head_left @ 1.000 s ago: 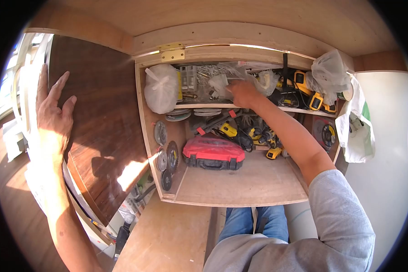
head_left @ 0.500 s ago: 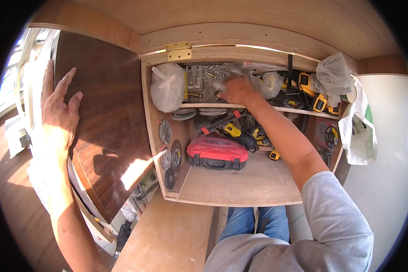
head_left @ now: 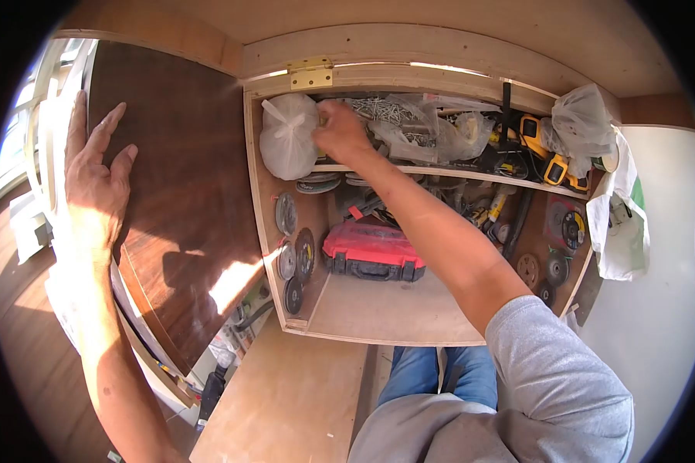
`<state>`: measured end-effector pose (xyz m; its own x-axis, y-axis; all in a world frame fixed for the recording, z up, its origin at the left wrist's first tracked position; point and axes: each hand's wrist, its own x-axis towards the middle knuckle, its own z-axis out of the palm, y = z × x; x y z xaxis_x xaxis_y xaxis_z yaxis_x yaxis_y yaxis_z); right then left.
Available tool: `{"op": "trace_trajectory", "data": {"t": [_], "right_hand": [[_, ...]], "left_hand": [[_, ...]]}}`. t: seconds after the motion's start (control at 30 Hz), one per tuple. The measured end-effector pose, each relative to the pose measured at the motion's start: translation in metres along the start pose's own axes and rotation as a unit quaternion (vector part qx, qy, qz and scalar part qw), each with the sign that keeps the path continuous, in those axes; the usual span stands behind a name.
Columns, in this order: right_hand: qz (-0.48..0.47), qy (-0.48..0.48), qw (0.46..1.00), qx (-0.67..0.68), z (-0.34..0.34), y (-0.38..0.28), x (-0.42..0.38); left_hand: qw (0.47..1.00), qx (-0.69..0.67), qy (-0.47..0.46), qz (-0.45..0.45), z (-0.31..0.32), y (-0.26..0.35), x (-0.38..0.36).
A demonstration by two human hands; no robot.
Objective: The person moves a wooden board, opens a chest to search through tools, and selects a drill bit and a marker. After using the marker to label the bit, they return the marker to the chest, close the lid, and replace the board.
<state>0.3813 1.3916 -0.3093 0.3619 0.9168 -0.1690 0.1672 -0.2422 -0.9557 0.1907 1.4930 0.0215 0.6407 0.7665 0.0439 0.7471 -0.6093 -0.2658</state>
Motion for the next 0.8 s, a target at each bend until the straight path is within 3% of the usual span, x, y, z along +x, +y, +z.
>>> {"op": "trace_trajectory", "data": {"t": [0.1,0.2,0.37,0.5,0.57,0.73,0.8], "right_hand": [[-0.007,0.115,0.989,-0.088,0.024,-0.058,-0.032],[0.058,0.087,0.983,-0.153,0.022,-0.074,-0.031],[0.03,-0.002,0.99,-0.139,-0.009,-0.029,-0.015],[0.038,0.087,0.992,0.086,-0.082,0.001,-0.053],[0.152,0.115,0.971,0.145,-0.131,-0.042,-0.083],[0.248,0.231,0.903,0.262,-0.183,-0.01,-0.106],[0.24,0.241,0.903,0.261,-0.18,-0.004,-0.102]], "left_hand": [[1.0,-0.006,0.01,0.005,0.002,-0.003,-0.001],[1.0,0.011,0.002,-0.01,-0.002,0.002,0.002],[1.0,0.005,0.01,-0.002,-0.002,0.002,0.001],[1.0,-0.016,0.023,0.008,0.002,-0.003,-0.001],[0.999,-0.013,0.039,0.025,0.005,-0.007,0.0],[0.999,-0.015,0.031,0.002,0.004,-0.003,-0.001],[1.0,-0.008,0.031,-0.003,0.005,-0.004,-0.001]]}}
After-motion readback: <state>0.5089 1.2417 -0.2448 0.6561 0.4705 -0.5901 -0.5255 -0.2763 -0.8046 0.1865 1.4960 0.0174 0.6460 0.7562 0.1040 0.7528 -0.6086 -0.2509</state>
